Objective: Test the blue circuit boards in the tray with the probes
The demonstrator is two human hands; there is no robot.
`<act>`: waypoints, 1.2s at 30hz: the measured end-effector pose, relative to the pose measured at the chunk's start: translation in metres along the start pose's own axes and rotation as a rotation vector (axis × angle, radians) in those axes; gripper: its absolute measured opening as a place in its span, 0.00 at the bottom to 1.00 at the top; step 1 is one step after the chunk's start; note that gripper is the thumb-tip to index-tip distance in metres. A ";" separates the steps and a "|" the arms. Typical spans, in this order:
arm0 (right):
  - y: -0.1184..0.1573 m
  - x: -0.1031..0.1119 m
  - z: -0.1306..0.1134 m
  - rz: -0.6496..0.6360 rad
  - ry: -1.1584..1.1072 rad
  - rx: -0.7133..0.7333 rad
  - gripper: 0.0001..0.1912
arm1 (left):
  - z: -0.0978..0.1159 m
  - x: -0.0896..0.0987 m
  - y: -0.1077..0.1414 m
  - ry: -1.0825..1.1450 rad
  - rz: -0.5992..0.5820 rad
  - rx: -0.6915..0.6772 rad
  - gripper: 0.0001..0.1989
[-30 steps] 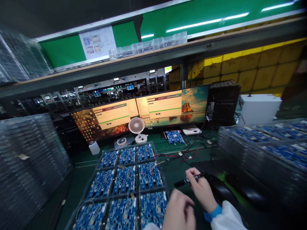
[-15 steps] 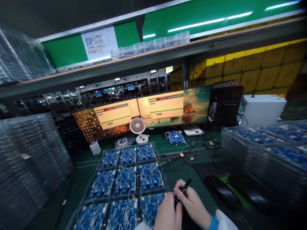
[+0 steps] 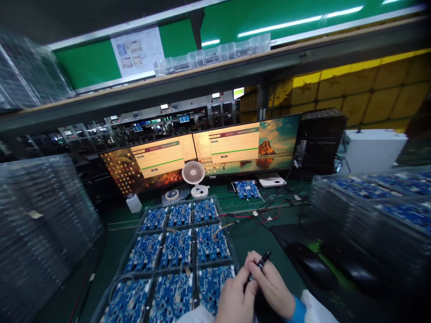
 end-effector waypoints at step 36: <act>-0.036 0.031 0.021 0.325 -0.039 -0.175 0.23 | -0.028 0.039 -0.009 -0.580 0.116 0.129 0.23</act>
Point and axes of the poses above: each hand's wrist, its own y-axis away from the middle knuckle, its own x-axis out of the back of the hand, z = x × y, the point moved 10 cm from there along -y, towards the middle knuckle, and after that the axes turned 4 degrees about -x, right-handed, at the moved point
